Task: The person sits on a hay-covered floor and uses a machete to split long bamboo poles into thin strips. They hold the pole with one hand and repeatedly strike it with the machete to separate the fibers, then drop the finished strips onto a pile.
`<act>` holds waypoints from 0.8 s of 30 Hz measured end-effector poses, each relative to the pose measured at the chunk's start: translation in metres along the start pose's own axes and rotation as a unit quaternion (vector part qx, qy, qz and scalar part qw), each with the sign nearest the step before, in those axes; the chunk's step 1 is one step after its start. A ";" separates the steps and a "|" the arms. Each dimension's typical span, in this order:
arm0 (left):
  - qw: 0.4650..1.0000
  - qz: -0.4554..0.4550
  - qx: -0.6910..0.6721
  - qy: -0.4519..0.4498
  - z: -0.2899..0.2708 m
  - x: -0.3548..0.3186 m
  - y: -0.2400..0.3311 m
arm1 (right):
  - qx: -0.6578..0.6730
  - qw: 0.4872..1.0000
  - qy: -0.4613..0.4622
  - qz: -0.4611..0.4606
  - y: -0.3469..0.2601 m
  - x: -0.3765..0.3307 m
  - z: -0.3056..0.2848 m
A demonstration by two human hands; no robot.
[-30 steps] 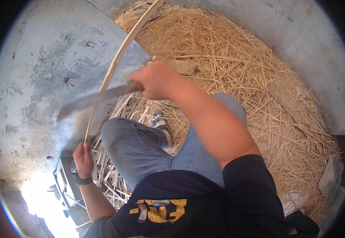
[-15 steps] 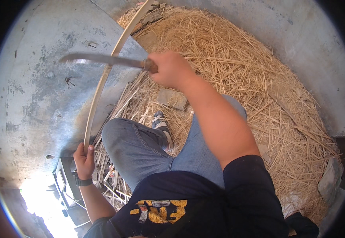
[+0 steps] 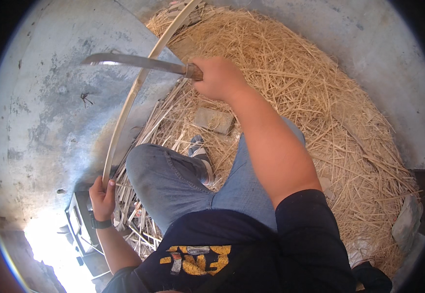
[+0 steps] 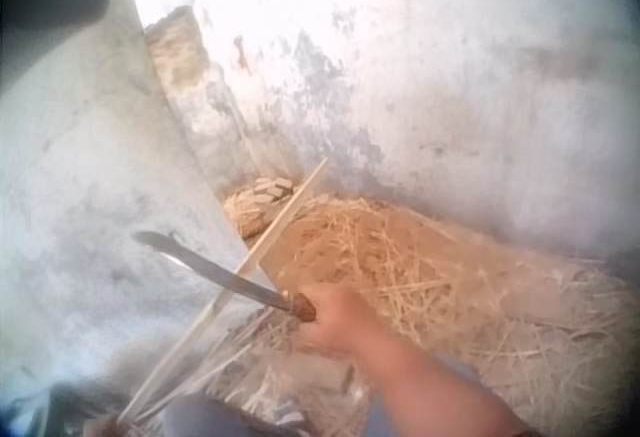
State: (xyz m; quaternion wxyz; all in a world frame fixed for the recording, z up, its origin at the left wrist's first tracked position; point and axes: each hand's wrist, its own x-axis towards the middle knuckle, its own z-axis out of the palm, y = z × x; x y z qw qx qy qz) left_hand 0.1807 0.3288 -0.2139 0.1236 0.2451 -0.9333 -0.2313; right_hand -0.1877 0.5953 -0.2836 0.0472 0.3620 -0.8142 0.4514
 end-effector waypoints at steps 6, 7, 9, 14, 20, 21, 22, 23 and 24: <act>1.000 0.011 0.013 0.011 0.002 0.001 -0.007 | 0.011 1.000 -0.003 -0.014 -0.002 -0.005 0.004; 1.000 0.015 0.012 0.011 0.002 0.000 -0.006 | 0.012 1.000 -0.009 -0.026 -0.004 -0.005 0.006; 0.999 0.021 0.020 0.015 0.002 -0.003 -0.006 | -0.011 0.998 -0.032 -0.045 -0.009 -0.006 0.007; 0.997 0.045 0.047 0.028 -0.006 -0.012 -0.003 | -0.045 0.996 -0.044 -0.065 -0.008 -0.004 -0.006; 0.998 0.029 0.053 0.012 -0.026 -0.024 -0.012 | 0.029 0.997 0.077 0.001 0.013 0.001 -0.007; 0.998 0.033 0.058 0.015 -0.027 -0.025 -0.013 | 0.033 0.997 0.069 -0.002 0.010 0.001 -0.006; 0.997 0.038 0.062 0.017 -0.027 -0.025 -0.015 | 0.036 0.997 0.062 -0.005 0.005 0.000 -0.005; 0.998 0.032 0.053 0.015 -0.026 -0.026 -0.016 | 0.040 0.998 0.055 -0.007 0.000 -0.002 -0.003; 0.999 0.027 0.044 0.013 -0.024 -0.026 -0.018 | 0.033 0.998 0.044 -0.029 -0.003 -0.005 0.001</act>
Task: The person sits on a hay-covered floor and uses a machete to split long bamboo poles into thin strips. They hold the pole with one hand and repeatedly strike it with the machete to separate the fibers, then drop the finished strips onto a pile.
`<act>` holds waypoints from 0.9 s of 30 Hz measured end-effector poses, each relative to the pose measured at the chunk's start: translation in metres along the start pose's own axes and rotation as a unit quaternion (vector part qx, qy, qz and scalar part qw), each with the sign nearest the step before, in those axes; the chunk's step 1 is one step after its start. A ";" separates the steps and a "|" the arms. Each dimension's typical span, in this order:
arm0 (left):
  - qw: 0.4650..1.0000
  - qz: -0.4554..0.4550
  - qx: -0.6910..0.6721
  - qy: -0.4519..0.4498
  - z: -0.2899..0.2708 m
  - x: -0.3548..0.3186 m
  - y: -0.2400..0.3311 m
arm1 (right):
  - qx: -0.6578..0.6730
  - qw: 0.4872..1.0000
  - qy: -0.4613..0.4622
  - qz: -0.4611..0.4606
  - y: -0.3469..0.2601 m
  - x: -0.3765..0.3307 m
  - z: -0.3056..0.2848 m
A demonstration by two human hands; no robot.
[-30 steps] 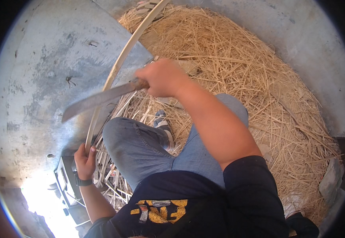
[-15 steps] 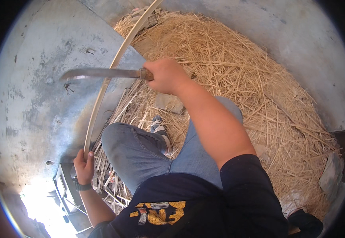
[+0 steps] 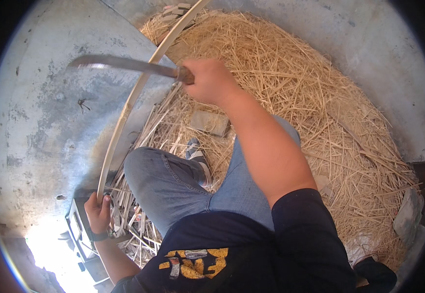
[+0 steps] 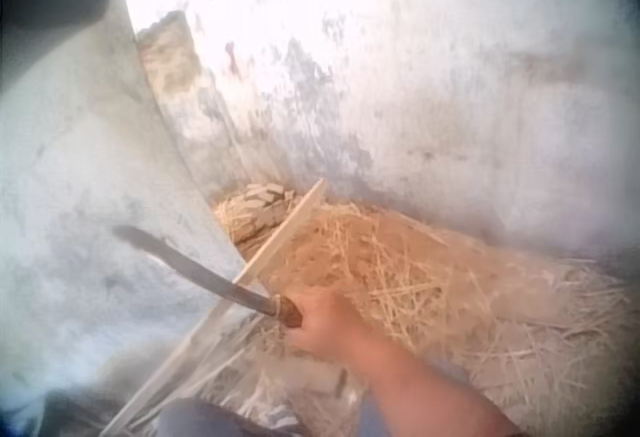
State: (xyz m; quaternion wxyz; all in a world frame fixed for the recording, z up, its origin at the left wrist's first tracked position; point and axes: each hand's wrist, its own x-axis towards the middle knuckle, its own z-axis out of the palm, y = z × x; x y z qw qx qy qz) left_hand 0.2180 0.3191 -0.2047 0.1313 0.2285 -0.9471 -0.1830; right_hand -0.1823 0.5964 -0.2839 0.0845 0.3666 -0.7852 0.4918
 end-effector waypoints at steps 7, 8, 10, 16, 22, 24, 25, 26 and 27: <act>0.998 0.024 0.049 0.030 0.006 0.000 0.006 | -0.092 0.985 -0.130 -0.060 -0.017 -0.003 0.007; 0.996 0.041 0.070 0.041 0.004 0.000 0.006 | -0.096 0.984 -0.145 -0.048 -0.015 -0.002 0.003; 0.989 0.075 0.113 0.063 0.001 -0.003 0.003 | -0.046 0.991 -0.118 0.045 0.001 0.004 0.001; 0.995 0.025 0.070 0.067 0.005 -0.003 0.002 | 0.003 0.997 -0.029 0.076 0.002 0.005 -0.004; 0.986 0.078 0.104 0.101 0.019 0.000 0.000 | -0.069 0.986 -0.132 -0.073 -0.019 -0.005 0.009; 0.988 0.075 0.096 0.094 0.019 -0.002 0.003 | -0.062 0.986 -0.145 -0.061 -0.019 -0.005 0.009; 0.989 0.073 0.092 0.090 0.018 -0.002 0.003 | -0.034 0.989 -0.144 -0.018 -0.014 -0.001 0.007; 0.990 0.057 0.093 0.087 0.016 -0.005 0.000 | -0.007 0.989 -0.143 0.024 -0.009 0.004 0.006; 0.991 0.044 0.091 0.086 0.015 -0.006 -0.006 | 0.018 0.994 -0.088 0.057 0.003 0.010 0.004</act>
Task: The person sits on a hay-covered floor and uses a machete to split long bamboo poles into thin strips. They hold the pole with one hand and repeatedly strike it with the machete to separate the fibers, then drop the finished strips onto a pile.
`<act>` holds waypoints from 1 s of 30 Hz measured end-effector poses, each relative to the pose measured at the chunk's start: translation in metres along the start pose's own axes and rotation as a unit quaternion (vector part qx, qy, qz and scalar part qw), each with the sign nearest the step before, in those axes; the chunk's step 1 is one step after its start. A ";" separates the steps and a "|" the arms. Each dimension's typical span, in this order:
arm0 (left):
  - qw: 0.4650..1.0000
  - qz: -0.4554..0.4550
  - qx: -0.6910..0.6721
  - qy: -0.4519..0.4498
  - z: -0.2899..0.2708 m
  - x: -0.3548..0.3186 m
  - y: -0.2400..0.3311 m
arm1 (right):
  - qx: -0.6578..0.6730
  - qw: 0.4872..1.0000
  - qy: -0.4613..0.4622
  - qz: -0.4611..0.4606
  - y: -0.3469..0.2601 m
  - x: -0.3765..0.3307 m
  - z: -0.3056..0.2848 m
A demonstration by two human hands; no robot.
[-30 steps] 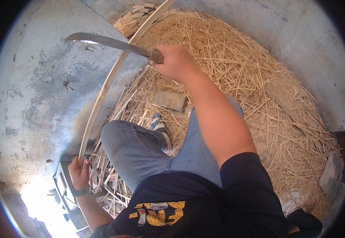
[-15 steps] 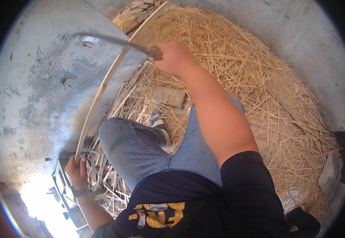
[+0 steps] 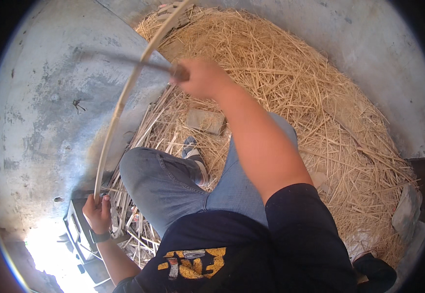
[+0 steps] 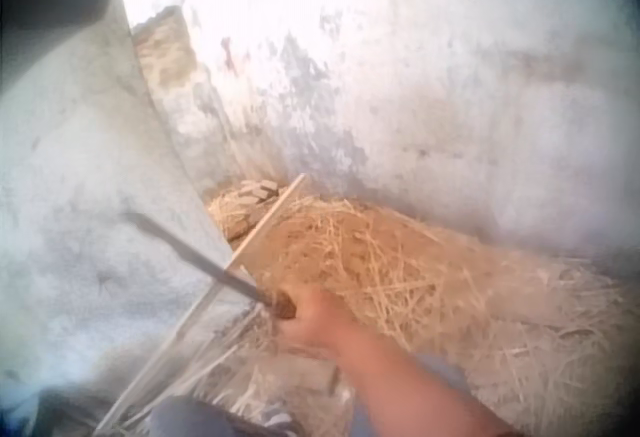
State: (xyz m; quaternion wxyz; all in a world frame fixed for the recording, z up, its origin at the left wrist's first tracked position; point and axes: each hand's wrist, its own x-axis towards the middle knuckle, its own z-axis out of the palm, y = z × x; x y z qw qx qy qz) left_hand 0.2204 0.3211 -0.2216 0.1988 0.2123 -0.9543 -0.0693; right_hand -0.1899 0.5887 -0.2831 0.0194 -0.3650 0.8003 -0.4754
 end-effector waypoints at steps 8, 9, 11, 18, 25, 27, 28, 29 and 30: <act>0.999 -0.021 -0.013 -0.031 0.011 -0.004 0.001 | 0.040 0.996 0.063 0.047 0.013 -0.002 -0.002; 0.999 -0.026 -0.021 -0.042 0.010 -0.005 -0.001 | 0.031 0.999 0.035 0.028 0.004 -0.005 -0.002; 0.997 -0.035 -0.039 -0.063 0.013 -0.003 -0.003 | 0.009 1.000 -0.018 -0.008 -0.011 -0.010 0.000; 0.993 -0.045 -0.108 -0.029 0.021 0.003 0.006 | -0.137 0.973 -0.106 -0.150 -0.041 -0.022 0.015; 0.998 -0.039 -0.039 -0.036 0.013 0.006 0.014 | -0.093 0.988 -0.001 -0.125 -0.005 -0.013 0.009; 0.999 -0.024 -0.026 -0.033 0.012 0.009 0.014 | -0.065 0.991 0.014 -0.112 -0.006 -0.012 0.005; 0.999 -0.010 -0.019 -0.036 0.009 0.014 0.014 | -0.054 0.994 0.007 -0.098 -0.008 -0.013 0.002; 0.999 0.005 -0.014 -0.039 0.009 0.021 0.015 | -0.044 0.996 0.000 -0.082 -0.011 -0.014 -0.001; 0.999 0.006 -0.018 -0.035 0.008 0.030 0.020 | -0.036 0.996 -0.004 -0.085 -0.012 -0.015 0.001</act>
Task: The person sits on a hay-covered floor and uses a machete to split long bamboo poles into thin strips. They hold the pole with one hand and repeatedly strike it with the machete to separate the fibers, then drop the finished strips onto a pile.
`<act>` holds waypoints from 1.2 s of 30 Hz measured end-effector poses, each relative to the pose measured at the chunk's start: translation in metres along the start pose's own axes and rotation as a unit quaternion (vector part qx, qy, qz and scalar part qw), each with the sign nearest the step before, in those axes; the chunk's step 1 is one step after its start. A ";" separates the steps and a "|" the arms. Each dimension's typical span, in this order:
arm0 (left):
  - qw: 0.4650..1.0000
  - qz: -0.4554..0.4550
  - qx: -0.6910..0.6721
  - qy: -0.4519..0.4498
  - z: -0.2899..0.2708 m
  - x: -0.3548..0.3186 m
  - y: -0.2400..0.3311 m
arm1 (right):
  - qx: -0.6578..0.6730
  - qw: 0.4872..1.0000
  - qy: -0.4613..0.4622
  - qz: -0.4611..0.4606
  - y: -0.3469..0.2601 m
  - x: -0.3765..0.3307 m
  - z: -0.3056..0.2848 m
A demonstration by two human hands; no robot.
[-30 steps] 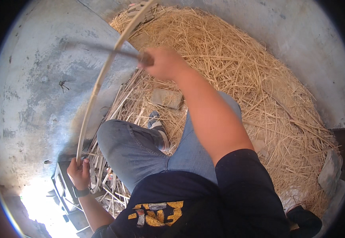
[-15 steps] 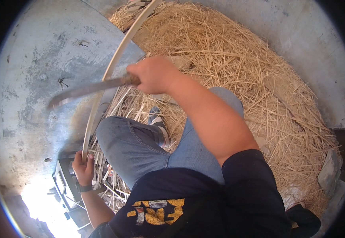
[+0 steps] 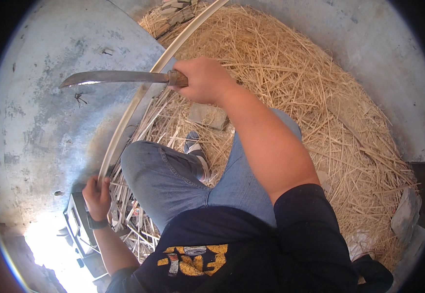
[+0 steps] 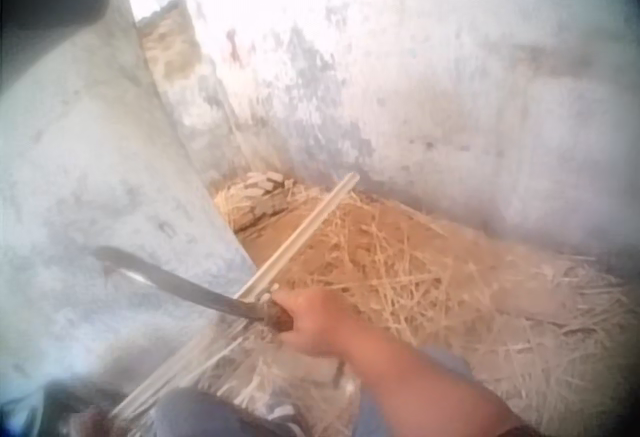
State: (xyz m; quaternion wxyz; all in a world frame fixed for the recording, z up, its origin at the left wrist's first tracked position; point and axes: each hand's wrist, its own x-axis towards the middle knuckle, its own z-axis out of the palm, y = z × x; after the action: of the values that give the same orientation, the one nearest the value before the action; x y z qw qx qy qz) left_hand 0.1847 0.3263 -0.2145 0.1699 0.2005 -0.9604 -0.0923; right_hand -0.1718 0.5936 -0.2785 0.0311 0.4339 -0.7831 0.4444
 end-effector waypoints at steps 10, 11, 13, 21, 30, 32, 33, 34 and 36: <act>0.992 0.114 -0.023 0.046 0.028 0.085 0.039 | -0.097 0.987 -0.067 -0.112 -0.022 -0.004 0.027; 0.994 0.097 -0.028 0.041 0.029 0.089 0.044 | -0.109 0.983 -0.057 -0.134 -0.021 -0.004 0.027; 0.997 0.062 -0.039 0.031 0.029 0.095 0.058 | -0.097 0.992 -0.074 -0.041 -0.012 0.001 0.012; 0.997 0.056 -0.049 0.028 0.045 0.101 0.065 | 0.087 0.988 0.035 0.124 0.020 0.018 0.002; 0.994 0.092 -0.066 -0.002 0.044 0.099 0.075 | -0.046 0.991 -0.124 0.017 -0.013 0.001 -0.020; 0.992 0.062 -0.101 0.030 0.042 0.097 0.070 | 0.062 0.988 -0.081 0.118 -0.003 0.005 -0.034; 0.993 0.065 -0.095 0.041 0.041 0.096 0.068 | 0.073 0.990 -0.057 0.108 0.002 0.005 -0.034; 0.992 0.067 -0.088 0.053 0.040 0.094 0.066 | 0.084 0.991 -0.034 0.098 0.009 0.006 -0.032; 0.994 0.069 -0.068 0.057 0.038 0.092 0.065 | 0.085 0.992 -0.037 0.086 0.008 0.007 -0.030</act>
State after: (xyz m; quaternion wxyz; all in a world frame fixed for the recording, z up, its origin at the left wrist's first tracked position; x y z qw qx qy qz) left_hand 0.0687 0.3505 -0.2076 0.2440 0.1266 -0.9521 -0.1342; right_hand -0.1916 0.6126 -0.2630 -0.0735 0.3826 -0.7774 0.4939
